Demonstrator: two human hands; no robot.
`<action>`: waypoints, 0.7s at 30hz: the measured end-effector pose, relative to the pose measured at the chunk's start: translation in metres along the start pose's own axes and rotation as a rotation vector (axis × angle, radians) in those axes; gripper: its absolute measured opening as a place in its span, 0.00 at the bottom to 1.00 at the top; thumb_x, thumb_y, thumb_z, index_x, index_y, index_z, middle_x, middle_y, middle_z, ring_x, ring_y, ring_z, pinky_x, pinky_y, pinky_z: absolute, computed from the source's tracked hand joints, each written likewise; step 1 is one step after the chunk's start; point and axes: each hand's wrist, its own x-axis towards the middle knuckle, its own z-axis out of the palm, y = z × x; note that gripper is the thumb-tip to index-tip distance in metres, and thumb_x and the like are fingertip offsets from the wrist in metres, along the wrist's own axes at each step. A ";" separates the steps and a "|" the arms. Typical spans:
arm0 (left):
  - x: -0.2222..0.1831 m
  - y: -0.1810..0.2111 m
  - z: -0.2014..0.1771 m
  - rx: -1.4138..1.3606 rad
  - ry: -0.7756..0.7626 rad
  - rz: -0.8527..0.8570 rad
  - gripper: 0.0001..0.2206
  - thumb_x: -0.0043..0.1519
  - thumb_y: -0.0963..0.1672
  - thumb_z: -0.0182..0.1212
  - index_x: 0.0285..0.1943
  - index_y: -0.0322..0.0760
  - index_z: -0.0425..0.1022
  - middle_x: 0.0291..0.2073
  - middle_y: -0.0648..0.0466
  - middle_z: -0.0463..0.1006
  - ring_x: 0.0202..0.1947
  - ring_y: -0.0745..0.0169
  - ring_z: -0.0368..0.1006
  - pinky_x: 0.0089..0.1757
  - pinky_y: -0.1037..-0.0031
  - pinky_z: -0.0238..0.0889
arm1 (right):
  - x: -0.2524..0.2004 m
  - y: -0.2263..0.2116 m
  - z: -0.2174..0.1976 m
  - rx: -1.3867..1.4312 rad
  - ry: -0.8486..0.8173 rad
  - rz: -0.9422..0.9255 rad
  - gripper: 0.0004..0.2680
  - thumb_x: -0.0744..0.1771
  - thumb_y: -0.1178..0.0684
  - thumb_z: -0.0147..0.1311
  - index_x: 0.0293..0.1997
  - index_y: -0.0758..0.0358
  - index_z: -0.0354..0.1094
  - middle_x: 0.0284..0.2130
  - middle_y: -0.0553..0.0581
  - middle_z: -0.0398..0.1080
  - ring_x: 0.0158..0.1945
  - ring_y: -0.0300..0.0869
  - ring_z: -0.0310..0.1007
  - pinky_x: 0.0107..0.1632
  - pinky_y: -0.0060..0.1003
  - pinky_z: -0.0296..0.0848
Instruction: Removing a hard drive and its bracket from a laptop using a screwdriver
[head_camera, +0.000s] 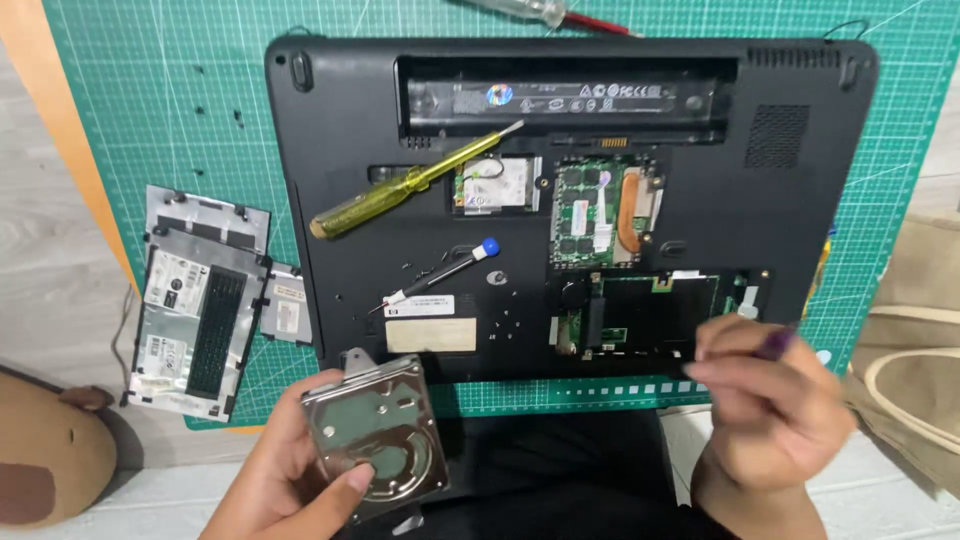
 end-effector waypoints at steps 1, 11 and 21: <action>-0.001 0.005 0.005 0.008 -0.046 -0.039 0.34 0.53 0.34 0.59 0.72 0.45 0.62 0.52 0.42 0.87 0.48 0.49 0.80 0.51 0.68 0.61 | 0.000 -0.004 0.003 -0.093 -0.093 0.031 0.04 0.65 0.60 0.50 0.33 0.73 0.68 0.26 0.63 0.61 0.25 0.47 0.64 0.40 0.44 0.73; 0.015 -0.022 0.004 0.077 -0.299 0.212 0.31 0.54 0.37 0.64 0.71 0.31 0.64 0.51 0.46 0.84 0.45 0.64 0.79 0.49 0.75 0.63 | 0.027 -0.018 0.046 -0.524 -0.537 -0.235 0.04 0.63 0.53 0.66 0.38 0.53 0.77 0.21 0.53 0.55 0.25 0.46 0.55 0.39 0.46 0.66; 0.017 -0.024 0.014 0.099 -0.308 0.314 0.25 0.58 0.40 0.61 0.67 0.36 0.61 0.47 0.46 0.88 0.40 0.65 0.81 0.44 0.75 0.69 | 0.037 -0.026 0.077 -0.613 -0.617 -0.287 0.03 0.64 0.51 0.66 0.35 0.54 0.79 0.18 0.52 0.57 0.22 0.46 0.54 0.37 0.44 0.63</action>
